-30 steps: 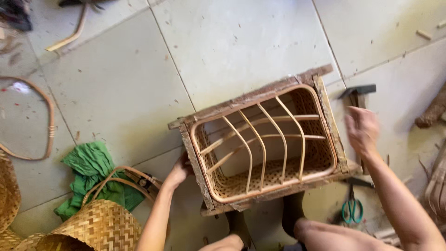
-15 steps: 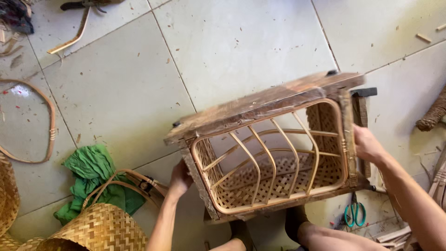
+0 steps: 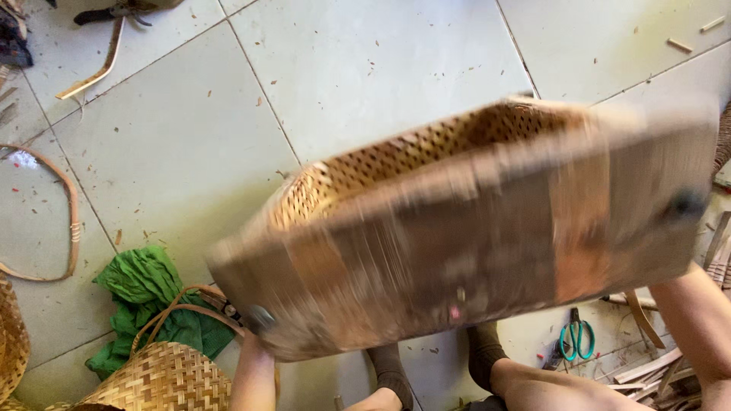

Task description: The person inserts thin wooden strips into a rectangular basket frame, secures them with a hammer, and removes excess pieces. The person then removes the completed basket from the frame and places it with other finished baskets.

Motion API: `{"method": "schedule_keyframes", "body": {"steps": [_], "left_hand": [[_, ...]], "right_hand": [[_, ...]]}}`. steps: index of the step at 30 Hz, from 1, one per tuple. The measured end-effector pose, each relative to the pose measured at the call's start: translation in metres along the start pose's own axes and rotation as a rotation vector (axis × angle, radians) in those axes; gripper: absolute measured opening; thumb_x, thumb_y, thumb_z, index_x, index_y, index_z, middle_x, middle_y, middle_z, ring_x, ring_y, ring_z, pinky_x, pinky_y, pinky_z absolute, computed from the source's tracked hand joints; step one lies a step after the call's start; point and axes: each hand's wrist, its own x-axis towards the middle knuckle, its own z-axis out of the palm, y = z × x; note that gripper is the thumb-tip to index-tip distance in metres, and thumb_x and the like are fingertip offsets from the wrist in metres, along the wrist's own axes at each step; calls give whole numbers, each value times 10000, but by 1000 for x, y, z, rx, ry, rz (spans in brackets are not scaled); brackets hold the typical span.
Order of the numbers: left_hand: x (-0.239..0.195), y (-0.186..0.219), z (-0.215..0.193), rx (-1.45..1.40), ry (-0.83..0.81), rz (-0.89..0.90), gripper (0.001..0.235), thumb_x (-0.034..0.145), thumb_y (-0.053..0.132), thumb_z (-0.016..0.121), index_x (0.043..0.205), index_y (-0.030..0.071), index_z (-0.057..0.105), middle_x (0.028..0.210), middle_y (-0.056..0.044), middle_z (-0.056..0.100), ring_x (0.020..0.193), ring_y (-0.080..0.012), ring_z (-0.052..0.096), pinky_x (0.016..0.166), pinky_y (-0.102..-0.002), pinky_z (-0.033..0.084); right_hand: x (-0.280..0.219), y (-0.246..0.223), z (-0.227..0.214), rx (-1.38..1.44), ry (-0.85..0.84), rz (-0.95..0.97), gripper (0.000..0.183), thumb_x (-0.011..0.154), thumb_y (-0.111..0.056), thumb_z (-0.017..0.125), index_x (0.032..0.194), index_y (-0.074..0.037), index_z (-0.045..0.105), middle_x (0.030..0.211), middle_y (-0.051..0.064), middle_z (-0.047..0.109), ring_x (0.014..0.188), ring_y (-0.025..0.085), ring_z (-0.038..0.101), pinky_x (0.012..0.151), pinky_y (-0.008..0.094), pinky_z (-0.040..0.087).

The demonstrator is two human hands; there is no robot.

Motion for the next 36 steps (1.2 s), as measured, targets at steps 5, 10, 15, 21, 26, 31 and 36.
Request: {"method": "schedule_keyframes", "body": {"steps": [5,10,15,21,26,31,36], "left_hand": [[-12,-25,42,195,59,111,348,1016,226,621,1249,-32,629,1153,-227,720,1081,-389,729,873,-460,626],[-42,-60,82,365,54,121,384,1031,247,579,1285,-40,610,1218,-234,683,1145,-441,704,903,-501,611],[-54,-53,86,200,-36,-112,370,1123,214,498,1401,-20,568,1394,-237,622,1236,-406,662,1039,-470,590],[23,0,62,-105,257,-284,348,1173,156,507,1495,33,457,1421,-205,607,1270,-355,622,1118,-430,518],[57,59,56,-336,-72,-763,834,930,325,630,1593,70,192,1250,-177,634,978,-304,675,885,-402,568],[59,67,52,-166,16,-397,778,1046,225,687,1621,-7,217,1467,-298,555,1306,-376,619,1132,-462,470],[54,63,53,-234,-22,-579,816,993,283,671,1613,8,217,1393,-254,613,1224,-335,664,1087,-428,511]], "right_hand": [[-22,-50,16,78,73,-188,275,1015,-142,628,1253,-3,630,1169,173,688,1085,263,660,922,397,588],[-6,-53,57,85,60,-423,398,984,-141,648,1353,5,620,1301,188,679,1218,275,647,1021,403,579],[-11,-33,65,-485,167,-644,228,934,-113,612,1122,16,631,1240,206,676,1205,298,634,920,400,555],[-1,6,47,-203,362,-180,477,896,-133,802,1240,97,564,1173,248,617,1080,350,602,920,454,525],[24,37,44,-77,186,70,348,967,-72,812,1182,46,565,1095,157,652,982,277,655,889,443,567],[36,30,0,577,23,436,366,931,-93,721,1208,-28,491,891,47,610,643,157,584,537,378,481],[-13,-8,-78,1135,-4,-51,230,899,-110,745,957,-81,524,729,28,573,570,168,584,515,372,502]]}}
